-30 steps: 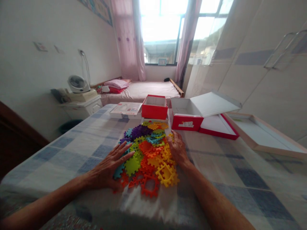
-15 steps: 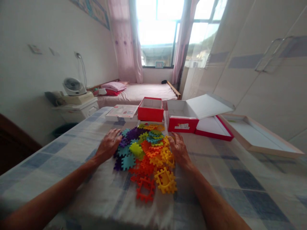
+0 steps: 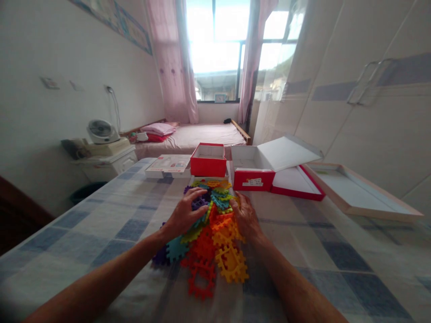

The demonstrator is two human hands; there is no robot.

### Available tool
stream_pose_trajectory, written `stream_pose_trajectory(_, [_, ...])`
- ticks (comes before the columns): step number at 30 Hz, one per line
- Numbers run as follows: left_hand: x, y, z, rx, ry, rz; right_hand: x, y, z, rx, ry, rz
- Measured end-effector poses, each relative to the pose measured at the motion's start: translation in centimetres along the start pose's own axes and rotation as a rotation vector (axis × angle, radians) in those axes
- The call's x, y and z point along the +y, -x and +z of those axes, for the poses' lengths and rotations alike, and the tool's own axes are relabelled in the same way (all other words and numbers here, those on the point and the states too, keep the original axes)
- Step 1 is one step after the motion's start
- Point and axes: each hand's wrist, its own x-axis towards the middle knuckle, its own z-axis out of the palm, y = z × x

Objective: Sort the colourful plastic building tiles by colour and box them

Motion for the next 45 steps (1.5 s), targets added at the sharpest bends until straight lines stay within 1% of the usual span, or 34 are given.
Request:
stream_pose_trajectory(3, [2.3,0.0,1.1,-0.19,-0.015,0.159,-0.3,0.0,-0.3,0.011,-0.036,0.017])
stream_pose_trajectory(4, [2.6,-0.2,1.2,-0.224,-0.018,0.194,-0.3,0.0,-0.4,0.019,-0.047,0.027])
stream_pose_trajectory(5, [2.6,-0.6,1.1,-0.218,-0.033,0.211,-0.3,0.0,-0.5,0.029,-0.057,0.038])
stream_pose_trajectory(6, [2.3,-1.1,0.9,-0.173,-0.064,0.199,-0.3,-0.1,-0.6,0.041,-0.064,0.05])
stream_pose_trajectory(7, [1.6,-1.9,0.6,-0.108,-0.109,0.146,-0.3,-0.1,-0.7,0.052,-0.069,0.061])
stream_pose_trajectory(8, [0.6,-2.8,0.2,-0.045,-0.163,0.065,-0.2,-0.1,-0.7,0.058,-0.07,0.066])
stream_pose_trajectory(9, [-0.6,-3.7,-0.2,-0.009,-0.223,-0.051,-0.1,-0.2,-0.7,0.06,-0.069,0.068])
stream_pose_trajectory(10, [-2.0,-4.7,-0.6,-0.019,-0.269,-0.183,0.0,-0.3,-0.6,0.057,-0.069,0.068])
stream_pose_trajectory(11, [-3.3,-5.6,-0.9,-0.042,-0.282,-0.249,0.1,-0.3,-0.6,0.054,-0.071,0.066])
stream_pose_trajectory(13, [-5.4,-7.2,-1.0,-0.102,-0.275,-0.304,0.2,-0.4,-0.4,0.047,-0.076,0.06])
stream_pose_trajectory(15, [-6.6,-8.2,-0.7,-0.165,-0.229,-0.279,0.2,-0.5,-0.3,0.044,-0.087,0.052])
stream_pose_trajectory(17, [-6.8,-8.7,-0.1,-0.213,-0.172,-0.227,0.1,-0.5,-0.3,0.04,-0.095,0.039])
stream_pose_trajectory(21, [-5.5,-8.7,0.8,-0.243,-0.077,-0.147,-0.1,-0.3,-0.4,0.034,-0.097,0.028])
stream_pose_trajectory(25, [-2.8,-7.5,0.6,-0.263,0.004,-0.045,-0.2,-0.2,-0.4,0.053,-0.105,0.041])
stream_pose_trajectory(27, [-1.2,-6.7,0.1,-0.319,0.047,0.059,-0.3,-0.2,-0.5,0.074,-0.111,0.047])
stream_pose_trajectory(29, [0.1,-6.3,-0.5,-0.428,0.109,0.144,-0.3,-0.3,-0.8,0.093,-0.109,0.055])
stream_pose_trajectory(30, [0.5,-6.3,-0.7,-0.471,0.138,0.155,-0.2,-0.3,-1.0,0.103,-0.105,0.058])
stream_pose_trajectory(31, [0.6,-6.5,-0.9,-0.48,0.145,0.143,-0.1,-0.4,-1.1,0.116,-0.1,0.058])
stream_pose_trajectory(33, [0.0,-7.6,-0.8,-0.402,0.104,0.084,0.3,-0.6,-1.3,0.146,-0.096,0.048])
stream_pose_trajectory(35, [-1.2,-9.0,0.0,-0.317,0.018,0.047,0.8,-0.7,-1.4,0.176,-0.097,0.043])
stream_pose_trajectory(36, [-1.9,-9.8,0.6,-0.319,-0.009,0.036,1.0,-0.8,-1.3,0.183,-0.1,0.045])
stream_pose_trajectory(38, [-3.1,-11.0,2.1,-0.383,-0.028,0.027,1.3,-0.9,-1.2,0.186,-0.103,0.058])
stream_pose_trajectory(40, [-3.7,-11.9,3.7,-0.449,-0.036,0.033,1.5,-1.0,-1.1,0.179,-0.102,0.067])
stream_pose_trajectory(42, [-3.8,-12.5,5.0,-0.494,-0.053,0.041,1.5,-1.0,-1.0,0.171,-0.097,0.069])
stream_pose_trajectory(45, [-3.5,-13.2,6.2,-0.528,-0.118,0.029,1.3,-1.0,-1.0,0.17,-0.089,0.068])
